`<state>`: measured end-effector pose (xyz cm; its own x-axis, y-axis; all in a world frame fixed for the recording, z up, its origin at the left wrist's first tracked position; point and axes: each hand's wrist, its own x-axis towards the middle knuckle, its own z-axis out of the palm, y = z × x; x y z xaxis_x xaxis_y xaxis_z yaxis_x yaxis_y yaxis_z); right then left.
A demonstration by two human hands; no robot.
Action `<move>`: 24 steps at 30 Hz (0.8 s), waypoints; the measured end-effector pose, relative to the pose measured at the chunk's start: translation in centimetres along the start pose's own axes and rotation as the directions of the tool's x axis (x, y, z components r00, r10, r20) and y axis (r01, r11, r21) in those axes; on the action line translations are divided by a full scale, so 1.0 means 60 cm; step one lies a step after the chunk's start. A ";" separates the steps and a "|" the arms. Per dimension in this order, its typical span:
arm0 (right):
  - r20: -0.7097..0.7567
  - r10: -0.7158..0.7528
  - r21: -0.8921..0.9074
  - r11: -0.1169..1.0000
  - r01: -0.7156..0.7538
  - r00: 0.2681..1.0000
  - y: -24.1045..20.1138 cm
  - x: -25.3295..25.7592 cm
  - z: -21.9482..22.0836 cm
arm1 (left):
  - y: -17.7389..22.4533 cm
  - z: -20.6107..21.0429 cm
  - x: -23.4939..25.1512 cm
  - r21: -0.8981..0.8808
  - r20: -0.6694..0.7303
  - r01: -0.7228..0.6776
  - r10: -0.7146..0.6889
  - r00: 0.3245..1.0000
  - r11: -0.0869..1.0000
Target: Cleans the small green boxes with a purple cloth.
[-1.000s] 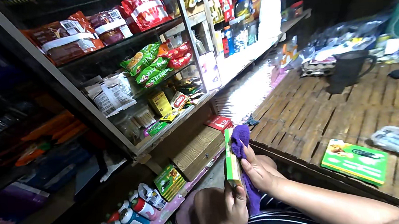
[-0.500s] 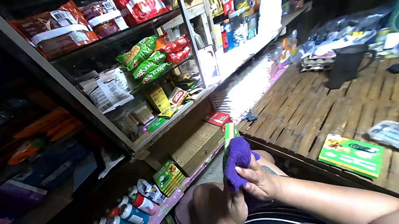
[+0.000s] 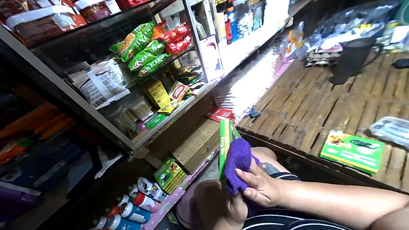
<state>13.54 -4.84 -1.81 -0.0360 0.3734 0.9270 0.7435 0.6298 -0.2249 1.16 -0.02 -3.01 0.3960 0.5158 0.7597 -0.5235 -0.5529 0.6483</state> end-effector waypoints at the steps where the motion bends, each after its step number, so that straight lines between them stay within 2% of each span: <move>1: 0.001 -0.024 0.004 1.000 0.024 1.000 0.001 0.002 0.001 | 0.002 -0.001 0.002 0.017 0.004 -0.009 0.009 1.000 1.000; 5: -0.007 -0.043 -0.045 0.998 0.043 0.999 0.013 0.033 -0.012 | 0.006 0.006 0.013 -0.082 0.042 0.080 -0.077 0.996 0.993; 9: -0.067 0.032 -0.086 0.996 -0.038 0.997 0.045 0.068 -0.026 | 0.002 0.015 0.007 -0.150 0.036 0.206 -0.203 0.979 0.967; 12: -0.102 0.271 -0.009 0.962 -0.274 0.957 0.075 0.076 -0.030 | -0.003 0.014 -0.001 -0.202 0.034 0.231 -0.229 0.973 0.952; 14: -0.051 0.493 0.049 0.870 -0.491 0.869 0.081 0.075 -0.031 | -0.003 0.014 -0.004 -0.203 0.032 0.228 -0.227 0.973 0.952; 16: -0.010 0.571 0.096 0.818 -0.567 0.821 0.072 0.064 -0.027 | -0.005 0.014 -0.003 -0.203 0.036 0.224 -0.221 0.975 0.953; 18: -0.008 0.508 0.075 0.859 -0.506 0.861 0.052 0.039 -0.018 | -0.008 0.013 0.000 -0.178 0.033 0.206 -0.203 0.979 0.962; 21: -0.068 0.212 0.049 0.977 -0.209 0.975 0.037 -0.011 0.016 | -0.007 0.005 0.004 -0.097 -0.018 0.202 -0.204 0.979 0.975; 24: -0.039 -0.026 0.015 1.000 0.026 0.999 0.027 -0.013 0.024 | -0.001 -0.003 -0.004 -0.101 -0.039 0.264 -0.269 0.962 0.959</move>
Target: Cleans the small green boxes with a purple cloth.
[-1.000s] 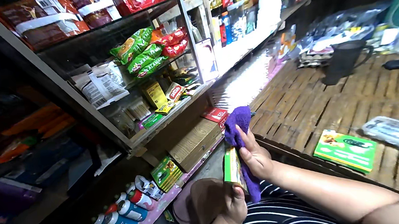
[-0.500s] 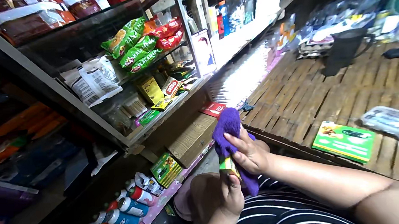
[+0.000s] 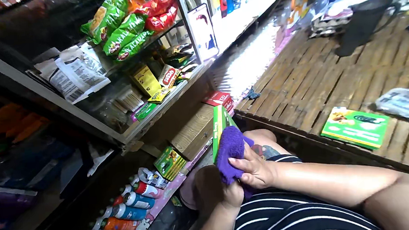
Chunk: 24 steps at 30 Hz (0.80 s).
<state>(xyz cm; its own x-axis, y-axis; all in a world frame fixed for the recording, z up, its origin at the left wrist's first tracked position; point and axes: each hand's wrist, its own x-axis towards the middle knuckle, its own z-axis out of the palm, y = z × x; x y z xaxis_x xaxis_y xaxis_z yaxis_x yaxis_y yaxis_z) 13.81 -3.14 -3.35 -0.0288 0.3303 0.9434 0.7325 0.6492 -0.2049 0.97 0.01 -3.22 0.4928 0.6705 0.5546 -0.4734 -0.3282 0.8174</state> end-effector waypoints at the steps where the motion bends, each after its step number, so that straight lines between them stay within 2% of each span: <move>1: 0.006 -0.041 -0.001 0.999 0.041 0.999 0.003 0.008 -0.003 | 0.000 -0.001 0.001 -0.018 0.010 0.014 -0.014 1.000 1.000; 3: 0.016 -0.075 -0.003 0.997 0.075 0.997 0.016 0.029 -0.015 | 0.000 0.003 0.008 -0.065 0.030 0.017 -0.015 0.999 0.998; 5: 0.004 -0.023 -0.034 0.999 0.023 1.000 0.032 0.049 -0.029 | 0.002 0.012 0.013 -0.084 0.028 0.042 -0.040 0.999 0.996; 7: -0.033 0.171 -0.064 0.983 -0.173 0.985 0.043 0.059 -0.042 | 0.002 0.020 0.009 -0.099 0.023 0.057 -0.055 0.998 0.993; 8: -0.035 0.314 -0.050 0.948 -0.315 0.949 0.043 0.062 -0.046 | 0.002 0.022 0.007 -0.096 0.021 0.059 -0.057 0.998 0.994; 10: 0.008 0.554 -0.006 0.833 -0.554 0.833 0.040 0.067 -0.054 | 0.002 0.023 0.004 -0.080 0.027 0.048 -0.046 0.999 0.996; 12: 0.016 0.602 0.021 0.798 -0.602 0.799 0.036 0.055 -0.048 | 0.000 0.023 0.003 -0.075 0.023 0.018 -0.016 1.000 0.997; 16: 0.015 0.457 0.142 0.879 -0.455 0.889 0.028 0.000 -0.014 | -0.006 0.017 0.007 -0.092 0.006 -0.028 0.028 1.000 0.995; 21: 0.021 0.207 0.101 0.973 -0.208 0.978 0.002 -0.021 0.004 | -0.008 0.005 0.015 -0.042 -0.018 -0.084 0.084 0.996 0.996; 24: 0.024 0.020 0.059 0.998 -0.021 1.000 -0.008 -0.014 0.003 | -0.001 -0.010 0.001 -0.037 0.041 -0.032 0.034 0.999 0.999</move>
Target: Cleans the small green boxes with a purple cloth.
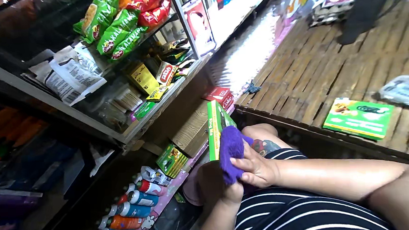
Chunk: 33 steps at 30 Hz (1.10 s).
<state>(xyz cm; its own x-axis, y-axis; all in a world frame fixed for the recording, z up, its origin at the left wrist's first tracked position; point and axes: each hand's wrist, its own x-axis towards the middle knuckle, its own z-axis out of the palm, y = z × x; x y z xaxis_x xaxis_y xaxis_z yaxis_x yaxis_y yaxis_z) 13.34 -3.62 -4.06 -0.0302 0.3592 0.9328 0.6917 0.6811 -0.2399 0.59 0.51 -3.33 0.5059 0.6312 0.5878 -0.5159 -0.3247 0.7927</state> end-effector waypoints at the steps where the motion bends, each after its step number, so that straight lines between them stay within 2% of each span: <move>1: 0.002 -0.044 0.006 0.999 0.044 0.999 -0.002 0.003 0.000 | 0.012 -0.001 -0.001 0.021 0.029 0.041 -0.041 0.999 0.999; 5: 0.018 -0.068 -0.006 0.998 0.068 0.998 -0.006 0.010 -0.004 | 0.021 0.001 0.002 -0.064 0.044 0.125 -0.122 0.992 0.990; 10: 0.048 0.024 0.018 1.000 -0.025 0.999 -0.013 0.016 -0.016 | 0.037 0.005 0.000 -0.002 0.015 0.189 -0.189 0.982 0.982; 12: 0.037 0.017 0.013 1.000 -0.018 0.999 -0.012 0.022 -0.019 | 0.030 0.006 0.000 0.025 -0.017 0.174 -0.174 0.985 0.984; 14: 0.017 0.003 -0.002 1.000 -0.003 1.000 -0.009 0.026 -0.021 | 0.018 0.003 0.000 0.002 0.021 0.125 -0.125 0.992 0.992; 17: 0.012 0.014 -0.006 1.000 -0.014 1.000 -0.005 0.030 -0.027 | 0.015 0.009 0.004 0.090 0.020 0.066 -0.068 0.997 0.994; 22: -0.052 -0.028 -0.075 0.997 0.024 0.998 0.012 0.034 -0.028 | 0.015 0.022 0.014 0.072 0.044 0.102 -0.105 0.993 0.992; 26: -0.067 0.019 -0.097 0.995 -0.026 0.998 0.016 0.042 -0.039 | 0.022 0.026 0.021 0.098 0.101 0.088 -0.098 0.990 0.991; 29: -0.066 0.055 -0.104 0.993 -0.062 0.996 0.020 0.052 -0.053 | 0.022 0.029 0.022 0.085 0.130 0.116 -0.127 0.983 0.990; 33: -0.136 0.166 -0.077 0.981 -0.178 0.977 0.026 0.061 -0.067 | 0.017 0.033 0.017 0.033 0.159 0.176 -0.179 0.971 0.984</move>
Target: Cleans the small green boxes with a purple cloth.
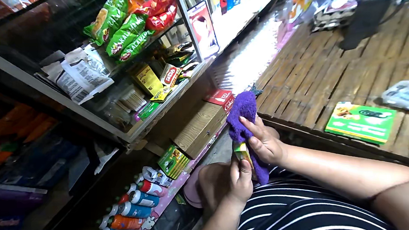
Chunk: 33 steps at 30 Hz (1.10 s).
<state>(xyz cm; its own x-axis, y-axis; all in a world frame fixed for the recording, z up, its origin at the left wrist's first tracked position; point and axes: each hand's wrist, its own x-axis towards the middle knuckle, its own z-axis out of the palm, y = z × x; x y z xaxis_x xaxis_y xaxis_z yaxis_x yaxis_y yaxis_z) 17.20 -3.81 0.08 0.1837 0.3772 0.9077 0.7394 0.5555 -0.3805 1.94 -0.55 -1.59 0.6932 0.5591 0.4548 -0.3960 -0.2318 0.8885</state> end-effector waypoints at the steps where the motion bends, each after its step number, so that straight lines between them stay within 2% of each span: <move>1: -0.024 0.034 -0.005 0.999 -0.035 0.999 0.004 0.002 0.000 | 0.000 0.000 -0.001 0.001 0.004 0.006 -0.006 1.000 1.000; 5: -0.052 0.179 -0.009 0.984 -0.179 0.983 0.018 0.007 -0.002 | -0.001 0.000 -0.002 -0.016 0.030 0.005 -0.005 1.000 1.000; 9: -0.061 0.184 -0.011 0.983 -0.185 0.981 0.013 0.001 -0.003 | -0.005 0.000 -0.003 -0.019 0.020 -0.006 0.007 1.000 1.000; 14: 0.012 0.075 -0.021 0.997 -0.074 0.997 -0.015 -0.013 0.004 | -0.001 -0.002 -0.001 0.052 -0.014 -0.031 0.032 0.999 0.998; 17: 0.030 -0.052 -0.016 0.998 0.053 0.998 -0.024 -0.027 0.019 | 0.007 -0.003 0.000 0.099 -0.061 -0.044 0.050 0.997 0.994; 19: 0.037 -0.130 -0.016 0.991 0.130 0.991 -0.021 -0.028 0.022 | 0.006 -0.004 0.001 0.074 -0.072 -0.049 0.055 0.996 0.996; 23: 0.065 -0.169 -0.072 0.982 0.174 0.983 -0.006 -0.008 0.007 | -0.005 -0.006 0.000 0.001 -0.037 -0.058 0.058 0.998 0.998; 25: 0.012 -0.109 -0.098 0.989 0.110 0.994 0.008 0.003 0.001 | -0.010 -0.006 -0.003 -0.063 -0.031 -0.032 0.030 0.999 0.998; 27: -0.026 0.038 -0.092 0.995 -0.040 0.999 0.025 0.011 -0.004 | -0.015 -0.005 -0.004 -0.100 -0.028 -0.033 0.030 0.999 0.994; 30: -0.009 0.255 -0.095 0.962 -0.255 0.967 0.030 0.019 -0.009 | -0.015 -0.006 -0.003 -0.124 -0.002 -0.027 0.027 1.000 0.992; 33: -0.012 0.238 -0.110 0.965 -0.238 0.971 0.014 0.007 -0.002 | -0.015 -0.006 -0.003 -0.105 -0.018 -0.032 0.030 0.999 0.994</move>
<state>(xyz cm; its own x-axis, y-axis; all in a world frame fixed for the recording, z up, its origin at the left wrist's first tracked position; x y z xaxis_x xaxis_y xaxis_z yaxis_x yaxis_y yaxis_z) 17.96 -3.27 0.20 0.3626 0.4897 0.7929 0.7412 0.3643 -0.5639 1.95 -0.13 -2.47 0.6701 0.5660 0.4802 -0.4788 -0.1647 0.8623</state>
